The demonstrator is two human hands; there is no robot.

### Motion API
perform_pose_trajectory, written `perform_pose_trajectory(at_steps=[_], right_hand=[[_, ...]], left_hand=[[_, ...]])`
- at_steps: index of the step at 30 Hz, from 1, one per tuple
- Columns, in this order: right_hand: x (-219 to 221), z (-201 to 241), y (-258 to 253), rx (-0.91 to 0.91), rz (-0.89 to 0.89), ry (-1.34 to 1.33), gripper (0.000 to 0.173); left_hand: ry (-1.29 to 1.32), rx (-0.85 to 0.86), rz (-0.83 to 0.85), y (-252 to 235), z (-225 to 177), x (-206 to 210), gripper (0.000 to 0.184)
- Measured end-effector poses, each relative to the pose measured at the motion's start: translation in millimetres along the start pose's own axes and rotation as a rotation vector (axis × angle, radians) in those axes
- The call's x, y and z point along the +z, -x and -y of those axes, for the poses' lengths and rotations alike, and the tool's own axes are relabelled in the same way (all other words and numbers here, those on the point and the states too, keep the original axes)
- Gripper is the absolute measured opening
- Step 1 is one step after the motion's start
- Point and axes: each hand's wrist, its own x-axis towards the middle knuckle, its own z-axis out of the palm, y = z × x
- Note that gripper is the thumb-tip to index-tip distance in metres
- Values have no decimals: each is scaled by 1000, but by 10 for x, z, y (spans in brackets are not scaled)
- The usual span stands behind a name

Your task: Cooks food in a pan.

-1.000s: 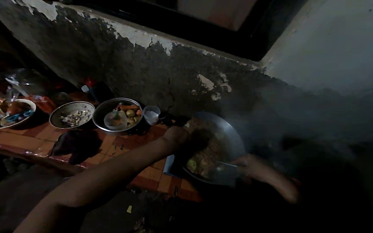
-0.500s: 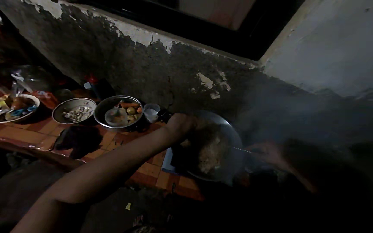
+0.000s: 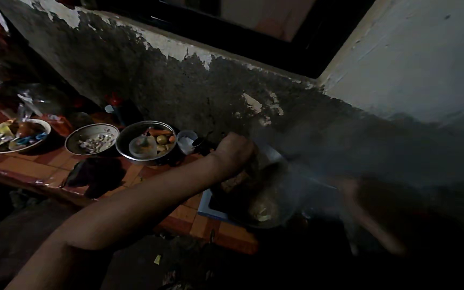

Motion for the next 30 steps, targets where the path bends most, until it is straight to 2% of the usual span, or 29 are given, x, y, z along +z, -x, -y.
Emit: perform_pose_trajectory(at_steps=[1,4,8,11,14,16,19,22,25,28,30], right_hand=[[184,-73,-82,9,-88,26,16],[221,-59,-313,264,191,-15,25],[450,1,-615,327,329,101,31],[893,36,-876,341,354,-76,37],[1106,265,-994,212,510,-106,41],[1012,489,-993,111,644,-46,41],[728,496,-888,-81,715,44,39],[297,313,-848,-121,668,54,38],[112,108,-930,-44,499,91,30],[437,1,-1037,50,315,38,28],[791,-28,-1113,98,313,24,31]], left_hand=[[-18,-35,18,-9,8,-7,16],[-44,-152,113,-84,50,9,17],[-22,-223,107,-162,173,157,17],[-37,-248,134,-160,199,151,18],[-63,-276,125,-118,188,63,16],[-74,-282,84,-59,190,17,18],[-89,-281,11,-9,227,19,12],[-56,-300,32,-50,325,85,17],[-13,-303,119,-126,354,246,20],[74,-298,184,-242,285,458,24],[162,-288,208,-311,214,584,35]])
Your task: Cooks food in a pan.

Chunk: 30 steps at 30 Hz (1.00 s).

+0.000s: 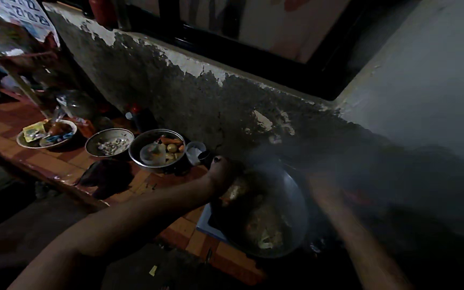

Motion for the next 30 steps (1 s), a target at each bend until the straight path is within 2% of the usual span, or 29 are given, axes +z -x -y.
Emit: perform_pose_trajectory(at_steps=[4,7,10,16,18,21,23,26,30], right_hand=[[92,63,253,78,356,228,41],[105,-71,487,99,488,224,36],[204,-123,481,85,577,112,38],[396,-104,247,-112,684,-61,36],[340,-156,222,-114,705,-136,36],[98,-201,304,-23,728,-217,36],[-39,-291,356,9,681,-248,32],[-401,-242,444,72,654,-224,36],[-730,-129,514,-2,597,-114,36]], left_hand=[[-73,44,84,-23,-135,78,33],[-95,84,114,-6,-130,123,28],[-37,125,84,-11,-107,163,24],[32,124,52,-77,-113,127,25],[20,139,39,-65,-109,78,25],[27,159,9,20,-117,-36,26],[5,177,-26,79,-124,-109,24],[-37,215,-94,236,-141,-278,21],[-147,258,-188,424,-174,-436,13]])
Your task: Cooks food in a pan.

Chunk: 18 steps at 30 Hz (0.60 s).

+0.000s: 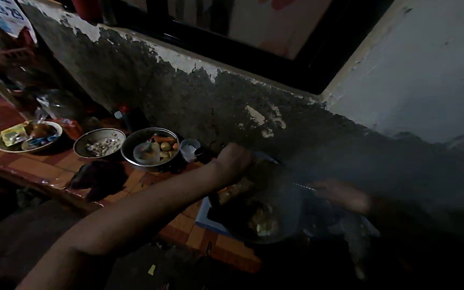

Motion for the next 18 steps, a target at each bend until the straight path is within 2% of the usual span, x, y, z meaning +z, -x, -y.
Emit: perform_pose_trajectory(at_steps=[3,6,8,11,14,16,18], right_hand=[[4,174,103,41,-95,179,35],[119,357,143,140,-215,295,32],[265,325,4,120,-393,267,31],[360,239,-402,128,-512,231,32],[519,166,-785,121,-503,155,35],[649,150,-931,80,-369,24,40],[684,175,-1021,16,-196,13,43]], left_hand=[[-57,-25,72,71,-36,-40,14],[-2,-114,207,-6,-21,152,23],[47,-158,253,-64,5,341,27],[81,-168,270,-96,-11,486,30],[74,-169,309,-125,-30,549,29],[83,-197,333,-167,-2,586,29],[92,-211,330,-210,52,665,28]])
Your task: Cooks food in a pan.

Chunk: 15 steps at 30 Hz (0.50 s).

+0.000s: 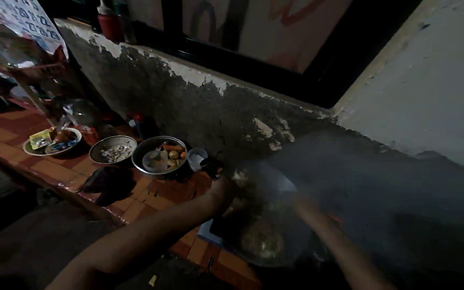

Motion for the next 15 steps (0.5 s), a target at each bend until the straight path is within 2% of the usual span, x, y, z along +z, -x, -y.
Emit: perform_pose_trajectory(at_steps=[3,8,10,13,15], right_hand=[[-25,-63,-171,-149,145,2,38],[-197,-147,-284,-234,333,8,36],[-275,-219,-241,-242,338,0,35],[-474,-336,-34,-126,267,-76,34],[-645,-398,126,-115,222,-65,29]], left_hand=[[24,-6,-27,-82,54,55,25],[50,9,-58,-197,159,57,26],[56,28,-97,-141,186,-11,24],[75,64,-162,-16,190,-156,28],[47,76,-204,72,173,-249,27]])
